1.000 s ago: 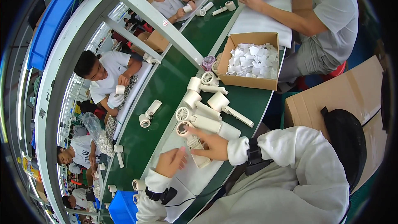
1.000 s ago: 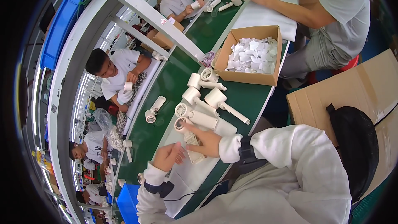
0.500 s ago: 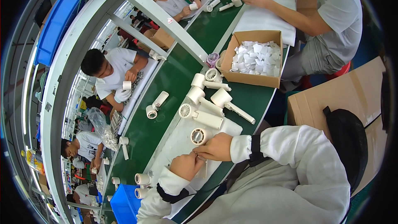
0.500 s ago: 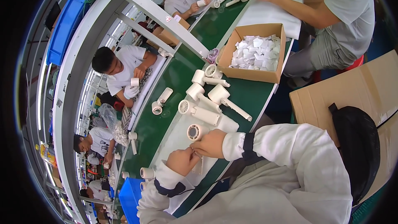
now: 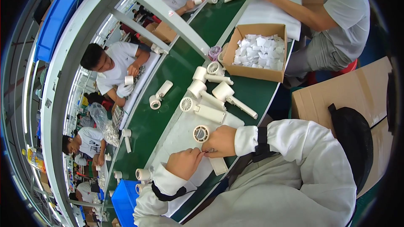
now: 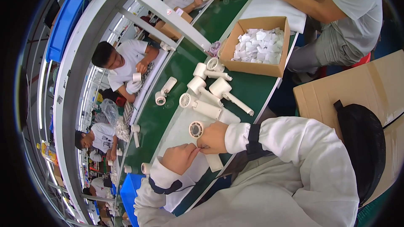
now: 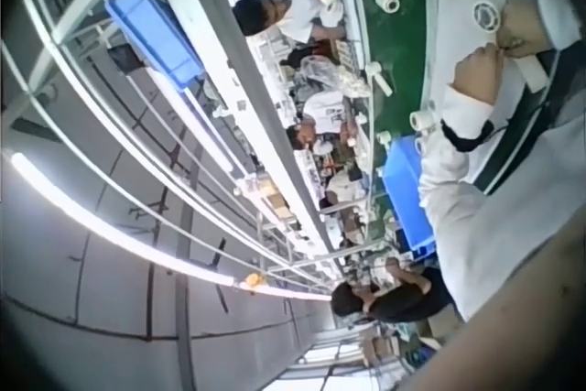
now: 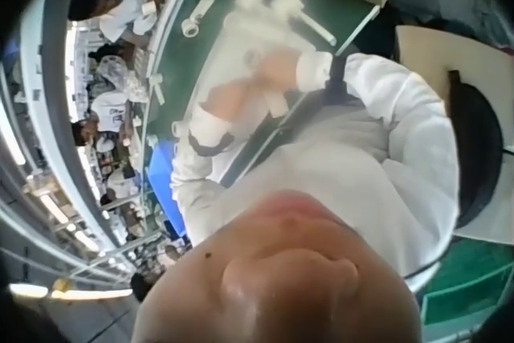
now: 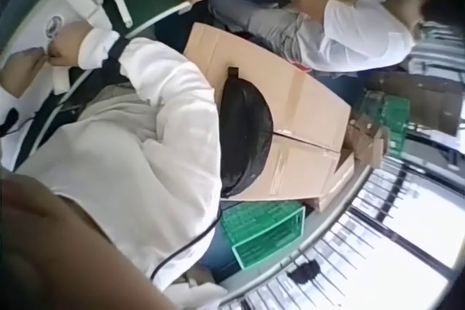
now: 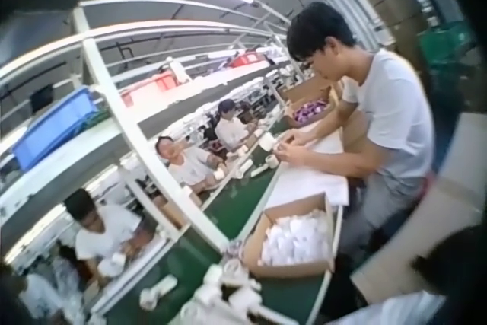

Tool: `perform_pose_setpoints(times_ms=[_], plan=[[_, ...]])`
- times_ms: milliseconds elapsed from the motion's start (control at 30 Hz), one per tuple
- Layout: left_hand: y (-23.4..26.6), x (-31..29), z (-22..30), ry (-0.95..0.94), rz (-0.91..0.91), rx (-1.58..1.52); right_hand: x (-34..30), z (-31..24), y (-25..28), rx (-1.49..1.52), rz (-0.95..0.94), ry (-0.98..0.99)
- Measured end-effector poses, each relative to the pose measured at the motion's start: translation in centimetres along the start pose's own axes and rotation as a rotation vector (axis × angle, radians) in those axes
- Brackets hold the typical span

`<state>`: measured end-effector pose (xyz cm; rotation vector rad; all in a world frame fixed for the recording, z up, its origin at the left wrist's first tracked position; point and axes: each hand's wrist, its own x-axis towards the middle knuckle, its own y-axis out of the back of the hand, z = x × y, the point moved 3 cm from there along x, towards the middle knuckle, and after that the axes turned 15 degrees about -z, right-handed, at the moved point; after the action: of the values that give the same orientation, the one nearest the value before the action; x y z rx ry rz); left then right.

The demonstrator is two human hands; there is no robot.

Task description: Assembling handheld fans by connecting internal circuit boards and placing components into the plastic housing.

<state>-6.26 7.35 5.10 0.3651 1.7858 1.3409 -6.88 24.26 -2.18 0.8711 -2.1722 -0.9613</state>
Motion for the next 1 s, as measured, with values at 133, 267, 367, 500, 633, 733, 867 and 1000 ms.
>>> perform_pose_setpoints(times_ms=[133, 267, 367, 500, 633, 733, 867, 1000], plan=[[-0.7, -0.7, 0.1, 0.012, -0.043, -0.096, -0.1, -0.2, 0.3, 0.067, -0.043, 0.041], [-1.9, -1.4, 0.1, 0.011, -0.022, -0.232, 0.1, 0.6, 0.5, 0.076, -0.041, 0.145], [-3.1, -2.5, 0.0, 0.022, -0.006, -0.283, 0.2, 0.3, 0.6, 0.022, -0.073, 0.105], [-3.7, -4.4, -1.1, 0.016, -0.004, -0.336, 0.0, 0.0, 0.8, 0.09, -0.071, 0.114], [-3.1, -7.9, -3.7, 0.303, 0.066, -0.342, -0.1, -0.5, 0.7, 0.06, -0.075, 0.037], [-4.0, -9.9, -5.9, 0.397, 0.254, -0.158, -0.3, -1.1, 0.5, 0.048, -0.071, 0.009], [-5.9, -9.3, -7.1, 0.282, 0.295, -0.197, -0.5, -1.2, 0.5, 0.063, -0.066, -0.026], [-6.7, -9.5, -8.9, 0.463, 0.08, -0.584, -0.1, -0.8, 0.7, 0.164, -0.008, -0.032]])
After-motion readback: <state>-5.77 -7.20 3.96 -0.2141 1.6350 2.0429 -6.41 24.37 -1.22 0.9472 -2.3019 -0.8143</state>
